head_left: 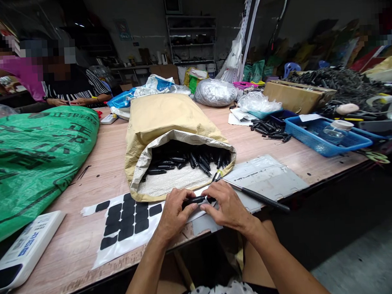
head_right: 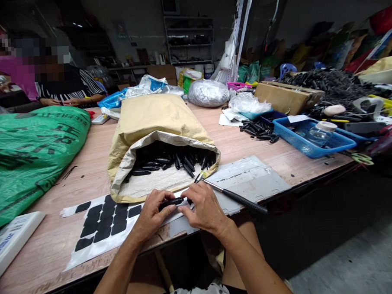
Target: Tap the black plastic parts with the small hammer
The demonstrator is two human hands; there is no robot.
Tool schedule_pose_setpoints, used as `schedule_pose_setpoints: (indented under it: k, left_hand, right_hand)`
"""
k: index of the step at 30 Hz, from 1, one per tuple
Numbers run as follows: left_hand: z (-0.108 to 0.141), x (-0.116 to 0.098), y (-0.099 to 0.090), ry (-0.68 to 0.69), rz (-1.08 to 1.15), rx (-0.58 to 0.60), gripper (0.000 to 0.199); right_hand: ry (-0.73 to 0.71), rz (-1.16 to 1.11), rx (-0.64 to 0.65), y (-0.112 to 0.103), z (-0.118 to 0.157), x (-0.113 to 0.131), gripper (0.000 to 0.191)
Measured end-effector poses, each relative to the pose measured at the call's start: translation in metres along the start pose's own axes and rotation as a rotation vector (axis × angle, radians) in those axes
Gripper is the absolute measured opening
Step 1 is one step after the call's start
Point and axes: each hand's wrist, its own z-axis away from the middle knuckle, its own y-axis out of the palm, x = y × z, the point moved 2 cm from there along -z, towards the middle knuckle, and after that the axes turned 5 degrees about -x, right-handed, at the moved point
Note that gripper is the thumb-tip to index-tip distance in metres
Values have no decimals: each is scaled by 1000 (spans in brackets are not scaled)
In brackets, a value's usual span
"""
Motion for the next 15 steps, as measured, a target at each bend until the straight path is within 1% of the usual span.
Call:
schedule_pose_setpoints:
  k: [5,8,10,12,15]
  left_hand:
    - [0,0,1,17,-1,-7,15]
    - [0,0,2,16,-12,-13,14]
    - [0,-1,2,8,-17,-15,15]
    - [0,-2,2,-2,-21,-9,16]
    - [-1,-3,1,-11,-26,3,17]
  right_hand:
    - [17,5,24,6,-1,3,18]
    - [9,-7,2,3,0,2,16]
    - [5,-15,-54,-4,1,-4,16]
    - [28,10,-143,-14,3,-16,16]
    - [115,179,-270,-27,10,-40,13]
